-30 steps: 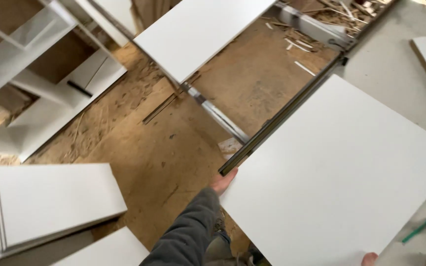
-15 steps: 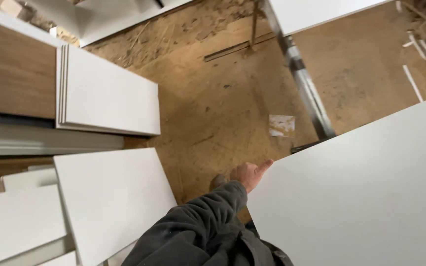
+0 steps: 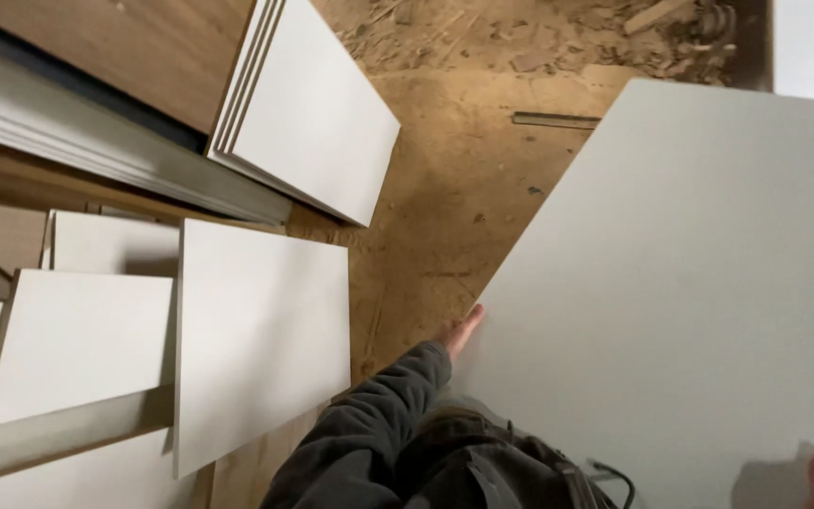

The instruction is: The person repeatedly cuts white rectangular panels using a table saw, guiding each piece through the blade. After cutting, the person stacks the finished panels against a wall and then returns to the saw to continue the process.

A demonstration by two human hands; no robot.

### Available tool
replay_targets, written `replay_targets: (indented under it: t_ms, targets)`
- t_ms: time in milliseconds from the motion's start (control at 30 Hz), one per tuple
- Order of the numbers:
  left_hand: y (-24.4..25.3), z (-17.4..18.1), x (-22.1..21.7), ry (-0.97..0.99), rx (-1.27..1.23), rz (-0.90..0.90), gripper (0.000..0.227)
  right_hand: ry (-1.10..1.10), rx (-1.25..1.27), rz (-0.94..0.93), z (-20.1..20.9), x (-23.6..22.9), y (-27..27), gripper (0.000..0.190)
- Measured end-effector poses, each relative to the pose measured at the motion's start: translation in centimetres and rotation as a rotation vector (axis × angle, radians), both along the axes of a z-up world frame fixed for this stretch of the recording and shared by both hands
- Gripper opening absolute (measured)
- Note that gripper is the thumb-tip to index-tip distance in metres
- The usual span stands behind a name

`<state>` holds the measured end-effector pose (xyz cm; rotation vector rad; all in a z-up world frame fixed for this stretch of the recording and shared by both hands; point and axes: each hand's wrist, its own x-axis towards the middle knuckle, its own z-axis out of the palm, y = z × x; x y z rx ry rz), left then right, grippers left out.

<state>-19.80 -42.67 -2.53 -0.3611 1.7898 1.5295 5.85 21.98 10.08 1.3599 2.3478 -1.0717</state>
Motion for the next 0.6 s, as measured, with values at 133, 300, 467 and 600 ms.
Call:
replay_targets:
  t_ms: [133, 300, 467, 600]
  targets:
    - [-4.4, -3.0, -1.8, -0.194, -0.06, 0.2, 0.09, -0.04, 0.067, 0.126, 9.1, -25.8, -16.9, 0.056]
    - [-7.0, -20.0, -1.3, 0.028, -0.344, 0.173, 0.074, -0.073, -0.059, 0.704, -4.6, -51.9, -17.9, 0.051]
    - [-8.4, -21.4, -5.0, -0.53, 0.115, 0.622, 0.071, -0.297, 0.162, 1.366, -23.0, -74.8, -23.6, 0.064]
    - [-9.9, -20.1, -9.5, -0.688, 0.285, 0.811, 0.069, -0.431, 0.064, 1.479, -21.7, -88.6, -37.2, 0.075]
